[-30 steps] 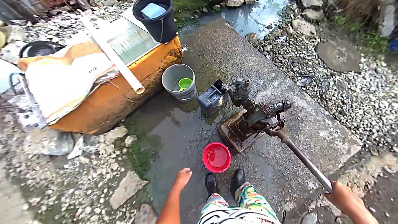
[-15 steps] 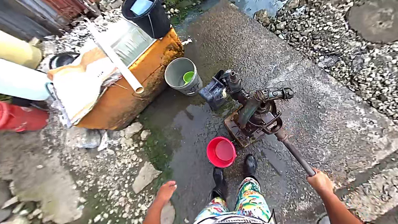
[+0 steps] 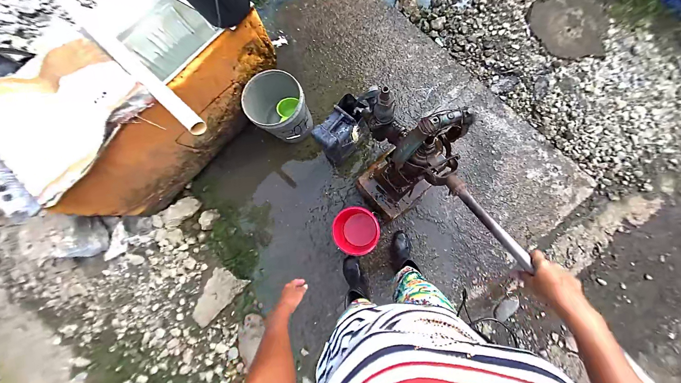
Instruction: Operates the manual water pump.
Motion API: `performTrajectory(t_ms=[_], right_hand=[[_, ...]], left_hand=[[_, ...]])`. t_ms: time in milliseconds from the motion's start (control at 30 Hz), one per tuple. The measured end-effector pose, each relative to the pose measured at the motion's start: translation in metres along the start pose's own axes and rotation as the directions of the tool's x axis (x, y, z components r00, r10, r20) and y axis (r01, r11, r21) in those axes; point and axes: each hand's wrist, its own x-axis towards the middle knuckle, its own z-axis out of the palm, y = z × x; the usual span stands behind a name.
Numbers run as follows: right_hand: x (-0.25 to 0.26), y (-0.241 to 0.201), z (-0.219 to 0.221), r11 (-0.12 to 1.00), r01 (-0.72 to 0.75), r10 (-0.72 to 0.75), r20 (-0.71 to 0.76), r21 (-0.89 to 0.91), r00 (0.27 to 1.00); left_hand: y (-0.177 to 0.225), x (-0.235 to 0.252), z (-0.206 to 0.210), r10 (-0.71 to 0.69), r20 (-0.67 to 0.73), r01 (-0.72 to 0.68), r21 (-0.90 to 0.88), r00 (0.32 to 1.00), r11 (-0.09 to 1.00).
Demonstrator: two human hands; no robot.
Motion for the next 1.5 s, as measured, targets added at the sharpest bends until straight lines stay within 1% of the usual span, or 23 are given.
performTrajectory(t_ms=[67, 100, 167, 233, 300, 367, 467, 567, 633, 733, 800, 833, 900, 933, 1000, 1033, 1133, 1200, 1267, 1333, 1367, 1433, 1500], right_hand=[[-0.024, -0.019, -0.036, 0.996, 0.008, -0.012, -0.046, -0.094, 0.999], [-0.026, -0.027, -0.048, 0.992, -0.001, -0.003, -0.033, -0.125, 0.999], [-0.019, -0.034, -0.050, 0.991, -0.021, 0.023, 0.013, -0.129, 1.000], [0.003, -0.023, -0.029, 0.998, -0.023, 0.026, 0.053, -0.055, 0.998], [0.036, -0.004, 0.008, 0.998, -0.033, 0.029, 0.087, 0.047, 0.996], [0.072, 0.010, 0.043, 0.993, -0.067, 0.062, 0.054, 0.095, 0.997], [0.120, 0.026, 0.062, 0.996, -0.068, 0.069, -0.012, 0.054, 0.998], [0.168, 0.040, 0.072, 0.999, 0.003, -0.003, -0.014, 0.035, 1.000], [0.199, 0.040, 0.091, 0.997, 0.047, -0.046, -0.008, 0.056, 0.999], [0.232, 0.026, 0.118, 0.990, -0.008, 0.005, 0.022, 0.144, 1.000], [0.242, 0.012, 0.125, 0.969, -0.061, 0.035, 0.110, 0.241, 0.993], [0.245, 0.007, 0.129, 0.958, -0.073, 0.026, 0.169, 0.279, 0.985], [0.236, 0.001, 0.144, 0.942, -0.071, -0.020, 0.264, 0.329, 0.964], [0.221, -0.001, 0.153, 0.930, -0.058, -0.050, 0.281, 0.362, 0.958], [0.177, 0.002, 0.158, 0.918, -0.020, -0.078, 0.228, 0.396, 0.971], [0.152, 0.006, 0.147, 0.932, -0.015, -0.059, 0.193, 0.361, 0.979], [0.071, 0.014, 0.075, 0.983, -0.034, 0.014, 0.114, 0.180, 0.993], [0.018, 0.003, 0.016, 0.998, -0.021, 0.019, 0.051, 0.052, 0.999], [-0.020, -0.017, -0.029, 0.998, -0.008, 0.007, -0.015, -0.059, 1.000], [-0.029, -0.033, -0.051, 0.994, -0.013, 0.013, -0.004, -0.111, 1.000], [-0.023, -0.035, -0.052, 0.994, -0.015, 0.018, 0.024, -0.111, 1.000], [0.001, -0.026, -0.034, 0.998, -0.022, 0.027, 0.087, -0.050, 0.996], [0.038, -0.006, 0.004, 0.998, -0.040, 0.034, 0.111, 0.048, 0.993]], left_hand=[[-0.002, 0.007, 0.003, -0.017, -0.002, 0.017, -0.011, 1.000, 1.000], [-0.001, 0.009, 0.004, -0.016, -0.002, 0.016, -0.014, 1.000, 1.000], [0.007, 0.008, 0.003, -0.001, -0.001, 0.001, -0.018, 1.000, 1.000], [0.018, 0.004, 0.002, 0.023, -0.004, -0.023, -0.033, 1.000, 0.999], [0.024, 0.001, 0.001, 0.044, -0.010, -0.044, -0.041, 0.999, 0.998], [0.029, -0.003, -0.001, 0.040, -0.009, -0.040, -0.004, 0.999, 0.999], [0.032, -0.008, -0.005, 0.029, -0.035, -0.027, 0.052, 0.999, 0.998], [0.044, -0.019, -0.008, 0.011, -0.053, -0.005, 0.102, 0.999, 0.995], [0.054, -0.024, -0.009, 0.019, -0.065, -0.012, 0.106, 0.998, 0.994], [0.065, -0.034, -0.010, 0.040, -0.073, -0.034, 0.082, 0.997, 0.996], [0.067, -0.040, -0.011, 0.049, -0.064, -0.043, 0.087, 0.997, 0.995], [0.066, -0.041, -0.012, 0.050, -0.058, -0.045, 0.097, 0.997, 0.994], [0.061, -0.040, -0.015, 0.057, -0.061, -0.050, 0.106, 0.997, 0.993], [0.056, -0.038, -0.017, 0.058, -0.065, -0.051, 0.109, 0.996, 0.993], [0.045, -0.031, -0.017, 0.061, -0.057, -0.056, 0.090, 0.997, 0.994], [0.040, -0.027, -0.016, 0.062, -0.048, -0.058, 0.075, 0.997, 0.996], [0.024, -0.013, -0.010, 0.044, 0.000, -0.044, 0.069, 0.999, 0.997], [0.015, -0.004, -0.004, 0.033, 0.024, -0.035, 0.081, 0.999, 0.996], [0.013, 0.001, 0.002, 0.020, 0.041, -0.024, 0.083, 0.999, 0.996], [0.015, 0.004, 0.008, 0.013, 0.043, -0.016, 0.069, 0.999, 0.997], [0.018, 0.004, 0.010, 0.013, 0.046, -0.015, 0.059, 0.999, 0.998], [0.027, 0.003, 0.014, 0.031, 0.049, -0.033, 0.039, 0.998, 0.999], [0.039, -0.001, 0.016, 0.055, 0.055, -0.057, 0.031, 0.997, 0.998]])
